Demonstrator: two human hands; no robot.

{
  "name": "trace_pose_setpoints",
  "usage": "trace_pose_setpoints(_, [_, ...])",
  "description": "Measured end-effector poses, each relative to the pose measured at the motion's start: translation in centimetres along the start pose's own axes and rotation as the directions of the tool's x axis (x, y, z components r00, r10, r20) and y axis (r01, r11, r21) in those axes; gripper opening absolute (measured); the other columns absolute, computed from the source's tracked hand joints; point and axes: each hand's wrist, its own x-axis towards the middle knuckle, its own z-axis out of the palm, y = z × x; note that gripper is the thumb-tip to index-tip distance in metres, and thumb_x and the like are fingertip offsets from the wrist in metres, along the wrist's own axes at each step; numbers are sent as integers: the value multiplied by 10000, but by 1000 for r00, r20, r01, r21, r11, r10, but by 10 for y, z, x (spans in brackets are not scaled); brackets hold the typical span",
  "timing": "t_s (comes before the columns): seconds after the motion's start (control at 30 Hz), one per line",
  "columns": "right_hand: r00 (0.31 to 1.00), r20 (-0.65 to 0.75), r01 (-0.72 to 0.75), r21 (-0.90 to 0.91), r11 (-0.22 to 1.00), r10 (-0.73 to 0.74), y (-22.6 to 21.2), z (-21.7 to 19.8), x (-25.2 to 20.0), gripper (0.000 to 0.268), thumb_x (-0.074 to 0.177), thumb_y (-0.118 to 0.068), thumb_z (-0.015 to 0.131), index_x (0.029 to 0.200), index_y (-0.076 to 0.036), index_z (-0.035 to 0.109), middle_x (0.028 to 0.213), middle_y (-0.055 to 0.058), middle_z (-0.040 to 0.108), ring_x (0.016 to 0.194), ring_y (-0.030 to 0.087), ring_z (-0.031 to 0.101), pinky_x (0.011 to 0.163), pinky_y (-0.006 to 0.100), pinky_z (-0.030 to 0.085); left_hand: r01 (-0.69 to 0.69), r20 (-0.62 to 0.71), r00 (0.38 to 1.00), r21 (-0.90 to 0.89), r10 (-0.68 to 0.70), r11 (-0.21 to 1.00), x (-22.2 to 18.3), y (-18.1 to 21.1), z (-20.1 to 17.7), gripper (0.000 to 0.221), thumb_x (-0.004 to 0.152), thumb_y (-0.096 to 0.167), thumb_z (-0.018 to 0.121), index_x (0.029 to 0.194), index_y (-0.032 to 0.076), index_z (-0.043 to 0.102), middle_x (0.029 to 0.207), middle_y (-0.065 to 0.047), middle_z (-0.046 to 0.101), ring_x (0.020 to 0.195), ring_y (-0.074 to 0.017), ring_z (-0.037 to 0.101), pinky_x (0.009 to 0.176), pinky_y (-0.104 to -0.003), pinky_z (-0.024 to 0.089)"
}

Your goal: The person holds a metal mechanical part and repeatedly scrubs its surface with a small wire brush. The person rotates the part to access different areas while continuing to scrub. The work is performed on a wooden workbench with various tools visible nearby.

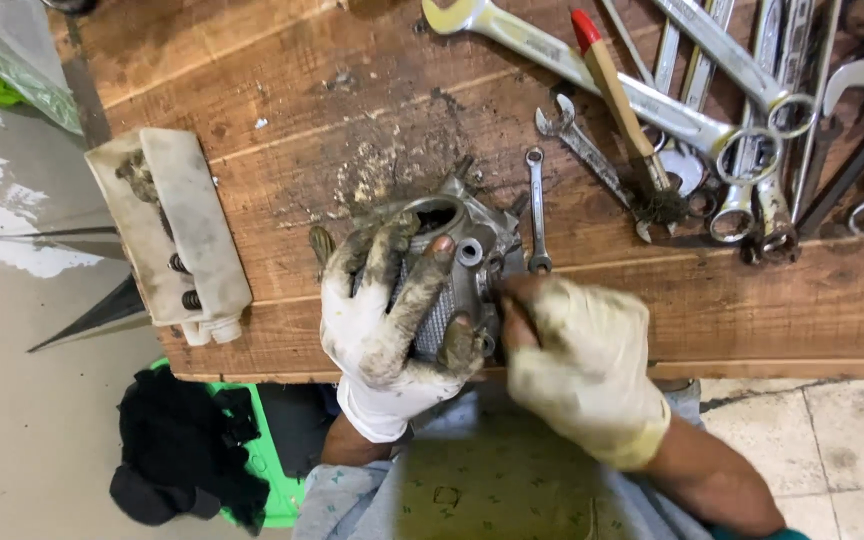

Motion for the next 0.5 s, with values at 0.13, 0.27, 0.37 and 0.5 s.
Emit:
trace_pose_setpoints(0.13, [997,-57,54,-8,999,-54,-1,4,-3,153,895,-18,642,1006,-115,679,647,0,560,482,210,486,502,374,446,-6,6,1000,11,6,1000,0,-1,-1,402,981,323,516,1279,104,674,1267,-244,670,1112,-519,655,1128,-696,468])
trace_pose_setpoints(0.27, [992,-40,122,-13,992,-122,4,4,-1,119,885,10,542,930,-77,611,566,-32,370,415,132,326,373,344,304,-10,-52,999,14,11,1000,-1,1,2,385,981,307,525,1255,94,693,1242,-247,687,1110,-532,667,1120,-675,498])
trace_pose_setpoints(0.37, [987,-103,126,3,992,-125,6,11,-4,201,908,51,542,1018,-101,616,592,-48,349,436,111,312,394,317,337,-5,-19,1000,28,6,1000,-3,0,1,392,970,298,537,1267,96,694,1256,-258,674,1111,-529,667,1032,-609,565])
trace_pose_setpoints(0.5, [984,-147,99,-37,994,-103,4,11,-17,164,918,-17,646,814,-86,540,573,-20,402,422,142,340,419,346,371,-26,16,1000,41,25,999,-6,-2,0,425,956,313,558,1313,112,671,1299,-235,667,1127,-511,654,1069,-630,542])
